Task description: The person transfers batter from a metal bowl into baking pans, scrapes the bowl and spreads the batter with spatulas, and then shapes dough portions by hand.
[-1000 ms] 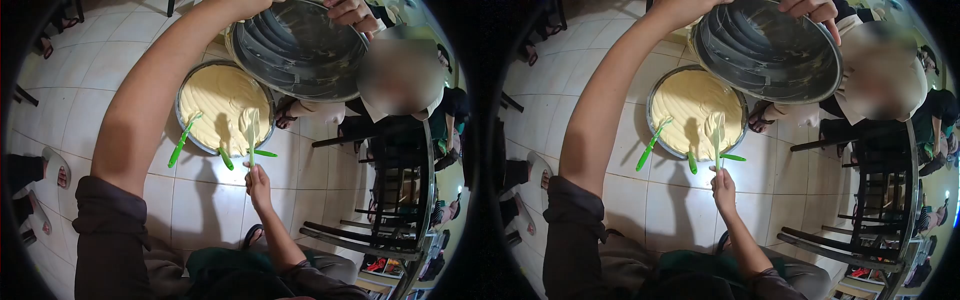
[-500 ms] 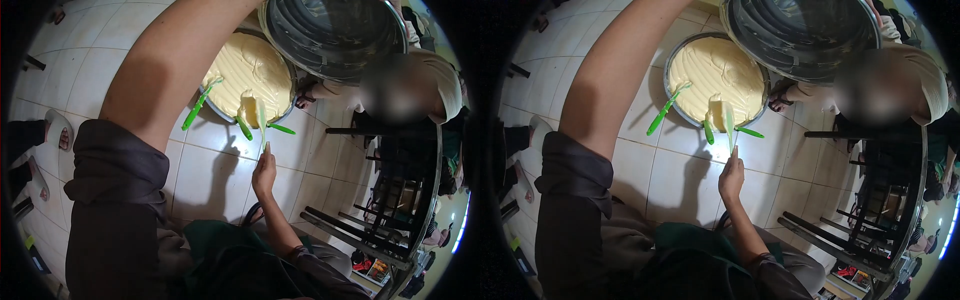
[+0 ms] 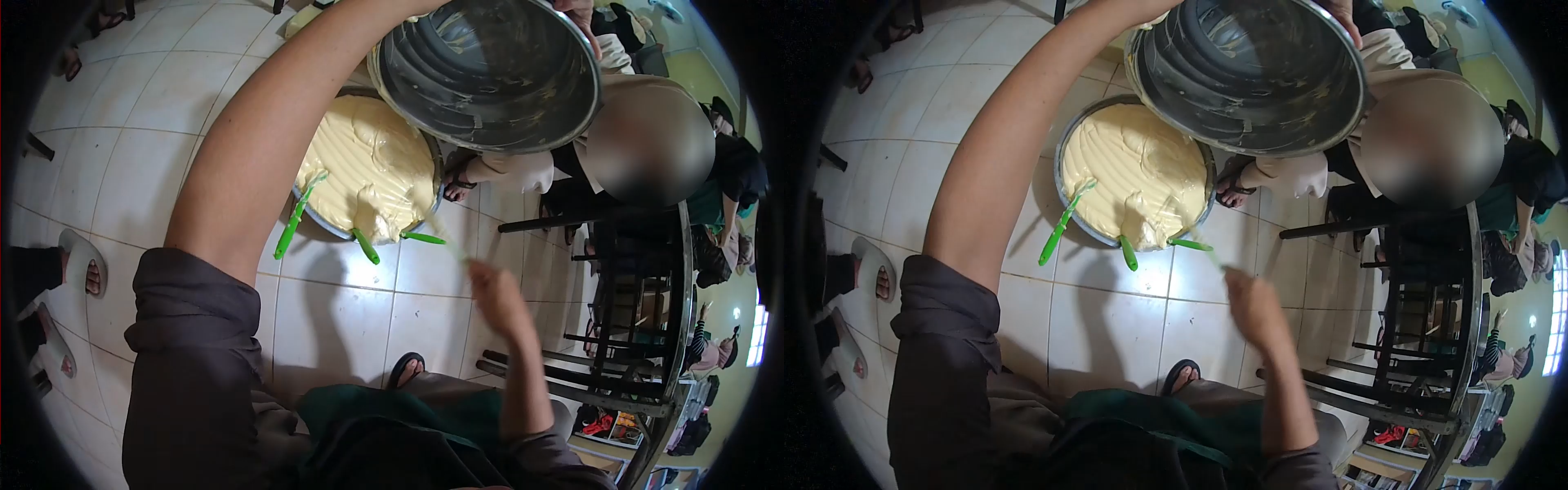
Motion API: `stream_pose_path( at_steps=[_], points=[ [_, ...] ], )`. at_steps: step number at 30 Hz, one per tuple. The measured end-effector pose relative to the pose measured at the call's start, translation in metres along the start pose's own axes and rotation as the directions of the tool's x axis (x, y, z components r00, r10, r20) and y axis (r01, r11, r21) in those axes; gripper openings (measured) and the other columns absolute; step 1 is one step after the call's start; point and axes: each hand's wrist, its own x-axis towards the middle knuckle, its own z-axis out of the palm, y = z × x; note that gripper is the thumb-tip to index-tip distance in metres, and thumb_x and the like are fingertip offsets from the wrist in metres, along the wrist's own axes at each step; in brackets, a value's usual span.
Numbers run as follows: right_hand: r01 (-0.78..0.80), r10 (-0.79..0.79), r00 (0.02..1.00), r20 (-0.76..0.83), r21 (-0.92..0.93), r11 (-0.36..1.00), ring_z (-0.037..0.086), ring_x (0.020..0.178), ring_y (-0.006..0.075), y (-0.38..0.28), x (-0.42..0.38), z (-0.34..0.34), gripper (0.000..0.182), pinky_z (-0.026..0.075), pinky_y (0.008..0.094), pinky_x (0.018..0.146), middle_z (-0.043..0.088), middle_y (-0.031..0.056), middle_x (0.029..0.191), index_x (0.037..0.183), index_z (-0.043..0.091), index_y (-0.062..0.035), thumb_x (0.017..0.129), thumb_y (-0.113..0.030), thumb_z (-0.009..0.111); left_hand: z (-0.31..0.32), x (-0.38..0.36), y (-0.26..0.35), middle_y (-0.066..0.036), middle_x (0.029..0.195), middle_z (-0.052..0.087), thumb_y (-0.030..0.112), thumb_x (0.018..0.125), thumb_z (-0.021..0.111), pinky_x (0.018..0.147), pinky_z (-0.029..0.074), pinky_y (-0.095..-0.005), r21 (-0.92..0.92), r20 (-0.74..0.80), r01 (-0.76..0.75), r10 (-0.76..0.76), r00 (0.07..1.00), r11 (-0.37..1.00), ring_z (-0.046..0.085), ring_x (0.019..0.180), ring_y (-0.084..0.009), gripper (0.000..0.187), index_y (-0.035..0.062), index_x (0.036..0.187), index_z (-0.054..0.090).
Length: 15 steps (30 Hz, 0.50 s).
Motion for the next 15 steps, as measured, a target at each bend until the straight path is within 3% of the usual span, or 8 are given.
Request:
stream_pose_path(
  at_steps=[3,5,6,8,9,10,12,15],
  points=[
    [-0.029,0.043,0.996,-0.073,0.184,0.982,0.048,0.051,0.0074,0.005,0.066,-0.054,0.023,0.037,0.0241,0.044,0.052,0.0020,0.060,0.096,0.061,-0.0004,0.091,-0.014,0.043,-0.003,0.000,0.005,-0.013,0.092,0.068,0.018,0.079,0.067,0.077,0.049,-0.0389,-0.005,0.019,0.030,-0.029,0.999,1.000,0.065,0.088,-0.0280,0.016,0.0092,0.092,0.068],
    [0.062,0.003,0.979,-0.205,0.309,0.949,0.044,0.043,0.0082,0.014,0.139,-0.067,0.026,0.035,0.0243,0.041,0.049,0.0015,0.056,0.091,0.060,-0.0008,0.092,-0.019,0.041,0.002,0.002,0.000,-0.013,0.092,0.068,0.018,0.079,0.067,0.076,0.049,-0.0387,-0.006,0.013,0.033,-0.033,0.999,0.999,0.065,0.087,-0.0277,0.016,0.0093,0.093,0.068],
    [-0.015,0.102,0.965,-0.243,0.336,0.942,0.058,0.054,0.0220,0.029,0.189,-0.070,0.027,0.043,0.0361,0.051,0.059,0.0121,0.059,0.073,0.062,0.0011,0.085,-0.017,0.047,-0.007,-0.004,0.007,-0.012,0.090,0.068,0.019,0.080,0.066,0.075,0.049,-0.0382,0.005,0.035,0.036,-0.036,0.999,0.999,0.065,0.086,-0.0269,0.017,0.0095,0.093,0.068],
    [-0.053,-0.045,0.912,-0.407,-0.226,0.973,0.064,0.077,0.0357,0.071,0.297,-0.065,0.029,0.050,0.0432,0.068,0.066,0.0190,0.078,0.078,0.066,0.0004,0.082,-0.025,0.053,-0.013,-0.011,0.012,-0.012,0.089,0.068,0.019,0.080,0.066,0.075,0.049,-0.0382,0.016,0.060,0.041,-0.041,0.997,0.999,0.065,0.085,-0.0263,0.017,0.0096,0.094,0.068],
    [-0.130,-0.111,0.898,-0.426,-0.498,0.857,0.064,0.086,0.0385,0.060,0.315,-0.068,0.030,0.051,0.0448,0.075,0.067,0.0202,0.086,0.083,0.067,-0.0005,0.082,-0.028,0.055,-0.014,-0.010,0.011,-0.011,0.088,0.068,0.020,0.081,0.066,0.075,0.049,-0.0382,0.025,0.069,0.045,-0.047,0.997,0.999,0.065,0.085,-0.0261,0.017,0.0097,0.094,0.068],
    [-0.209,0.025,0.851,-0.524,-0.296,0.932,0.063,0.090,0.0379,0.054,0.323,-0.063,0.031,0.050,0.0442,0.077,0.067,0.0198,0.088,0.086,0.067,-0.0011,0.082,-0.030,0.055,-0.010,-0.008,0.008,-0.011,0.084,0.068,0.020,0.082,0.064,0.073,0.049,-0.0372,0.015,0.067,0.080,-0.081,0.994,0.997,0.066,0.081,-0.0243,0.016,0.0093,0.093,0.067],
    [-0.301,0.325,0.727,-0.605,0.144,0.943,0.062,0.096,0.0366,0.028,0.335,-0.048,0.034,0.050,0.0429,0.082,0.067,0.0190,0.093,0.091,0.068,-0.0023,0.081,-0.033,0.056,-0.005,-0.010,0.004,-0.006,0.086,0.069,0.025,0.081,0.066,0.073,0.049,-0.0336,0.088,0.064,0.040,-0.046,0.997,0.995,0.065,0.081,-0.0201,0.019,0.0131,0.097,0.067],
    [-0.053,0.012,0.700,-0.714,-0.035,0.998,0.062,0.097,0.0354,0.016,0.399,0.000,0.036,0.050,0.0438,0.082,0.065,0.0197,0.098,0.097,0.066,-0.0030,0.081,-0.034,0.056,0.001,-0.009,-0.014,-0.005,0.084,0.069,0.029,0.080,0.065,0.071,0.050,-0.0356,0.068,0.016,-0.028,0.027,1.000,0.997,0.065,0.079,-0.0227,0.019,0.0183,0.096,0.068]
  ],
)
